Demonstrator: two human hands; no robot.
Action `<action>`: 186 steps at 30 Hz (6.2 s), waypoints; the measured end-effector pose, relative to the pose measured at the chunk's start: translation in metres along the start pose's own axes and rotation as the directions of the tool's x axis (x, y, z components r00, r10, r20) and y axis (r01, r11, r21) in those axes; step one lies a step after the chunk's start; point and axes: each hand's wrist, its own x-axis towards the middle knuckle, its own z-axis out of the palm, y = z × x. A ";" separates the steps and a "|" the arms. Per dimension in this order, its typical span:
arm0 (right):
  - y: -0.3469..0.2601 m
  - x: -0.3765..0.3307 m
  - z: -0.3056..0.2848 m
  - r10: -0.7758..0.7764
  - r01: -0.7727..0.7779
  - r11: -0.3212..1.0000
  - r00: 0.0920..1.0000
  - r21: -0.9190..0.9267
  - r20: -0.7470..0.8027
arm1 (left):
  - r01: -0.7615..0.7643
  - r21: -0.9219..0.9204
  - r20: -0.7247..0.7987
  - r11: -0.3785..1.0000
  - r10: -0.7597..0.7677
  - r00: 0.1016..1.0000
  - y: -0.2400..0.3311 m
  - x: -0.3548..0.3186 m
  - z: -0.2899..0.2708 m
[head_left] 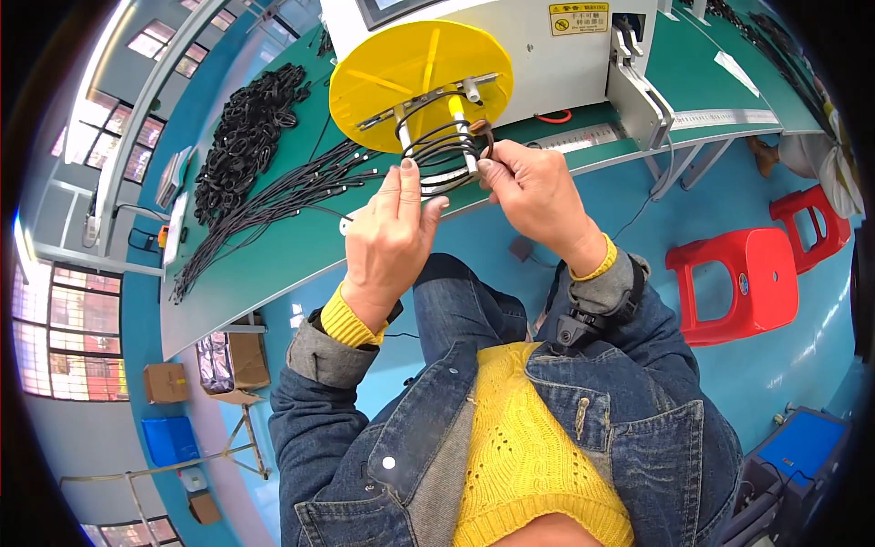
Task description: The person winds a cable around the spindles of a machine, removes the coiled cable, and secures it with a plastic tie by hand. This process is repeated for several more cables throughout the video.
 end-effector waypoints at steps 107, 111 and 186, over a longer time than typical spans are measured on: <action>0.083 -0.113 0.057 0.191 -0.267 0.956 0.879 0.120 0.436 | 0.893 0.193 0.867 -0.406 0.496 0.038 0.047 -0.097 0.066; 0.072 -0.104 0.047 0.176 0.077 0.927 0.774 -0.366 0.608 | 0.918 0.287 0.809 -0.273 0.583 -0.080 0.042 -0.100 0.073; 0.063 -0.064 0.025 0.414 -0.722 0.322 0.690 0.613 0.595 | 0.622 -0.374 0.876 -0.688 -0.043 0.480 0.035 -0.075 0.076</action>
